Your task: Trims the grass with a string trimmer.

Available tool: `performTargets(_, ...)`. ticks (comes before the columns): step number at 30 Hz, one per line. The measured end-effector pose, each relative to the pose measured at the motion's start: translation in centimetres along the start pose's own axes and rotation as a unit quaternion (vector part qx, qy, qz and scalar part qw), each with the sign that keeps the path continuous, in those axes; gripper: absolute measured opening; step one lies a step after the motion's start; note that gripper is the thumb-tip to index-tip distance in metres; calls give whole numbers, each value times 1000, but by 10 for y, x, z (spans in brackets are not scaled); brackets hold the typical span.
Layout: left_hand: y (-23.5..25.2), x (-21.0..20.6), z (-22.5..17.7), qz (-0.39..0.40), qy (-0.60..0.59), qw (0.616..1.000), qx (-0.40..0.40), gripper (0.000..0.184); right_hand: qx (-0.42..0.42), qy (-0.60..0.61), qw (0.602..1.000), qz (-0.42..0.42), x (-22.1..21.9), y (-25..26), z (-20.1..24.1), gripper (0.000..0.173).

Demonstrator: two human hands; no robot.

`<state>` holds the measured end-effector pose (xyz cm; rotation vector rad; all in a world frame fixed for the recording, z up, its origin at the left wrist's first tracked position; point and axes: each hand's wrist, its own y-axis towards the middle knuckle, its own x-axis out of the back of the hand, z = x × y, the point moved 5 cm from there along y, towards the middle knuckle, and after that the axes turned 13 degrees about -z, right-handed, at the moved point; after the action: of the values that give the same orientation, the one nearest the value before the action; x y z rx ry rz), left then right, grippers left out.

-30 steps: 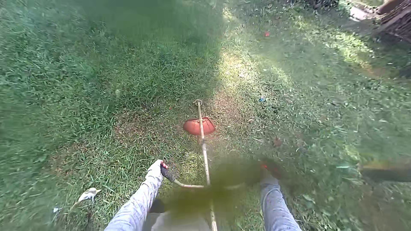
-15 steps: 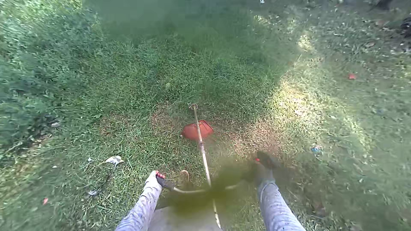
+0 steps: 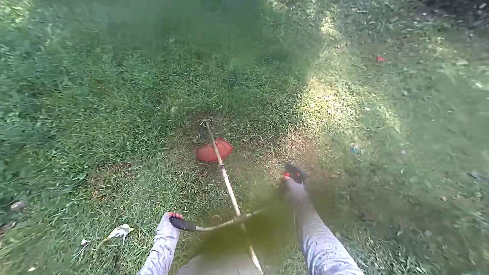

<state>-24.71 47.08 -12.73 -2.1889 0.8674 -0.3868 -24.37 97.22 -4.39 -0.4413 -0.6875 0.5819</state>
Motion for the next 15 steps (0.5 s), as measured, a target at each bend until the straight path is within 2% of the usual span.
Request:
performTargets(4, -10, -77, 21, 58, 45, 997, 30, 38, -13, 132, 987, -95, 76, 13, -10, 28)
performTargets(6, -24, -112, 34, 94, 89, 991, 36, 38, -53, 144, 982, -112, 117, 18, -29, 29)
performTargets(9, -63, -161, 56, 137, 153, 978, 27, 36, -40, 188, 956, -223, 177, 50, -96, 29)
performTargets(11, -82, -189, 76, 166, 207, 964, 28, 35, -109, 169, 955, -217, 216, 34, -113, 39)
performTargets(14, -109, -226, 111, 180, 265, 946, 50, 26, -159, 152, 945, -243, 260, 23, -146, 38)
performTargets(15, -120, -240, 121, 186, 282, 939, 60, 24, -178, 174, 945, -211, 275, 21, -152, 39)
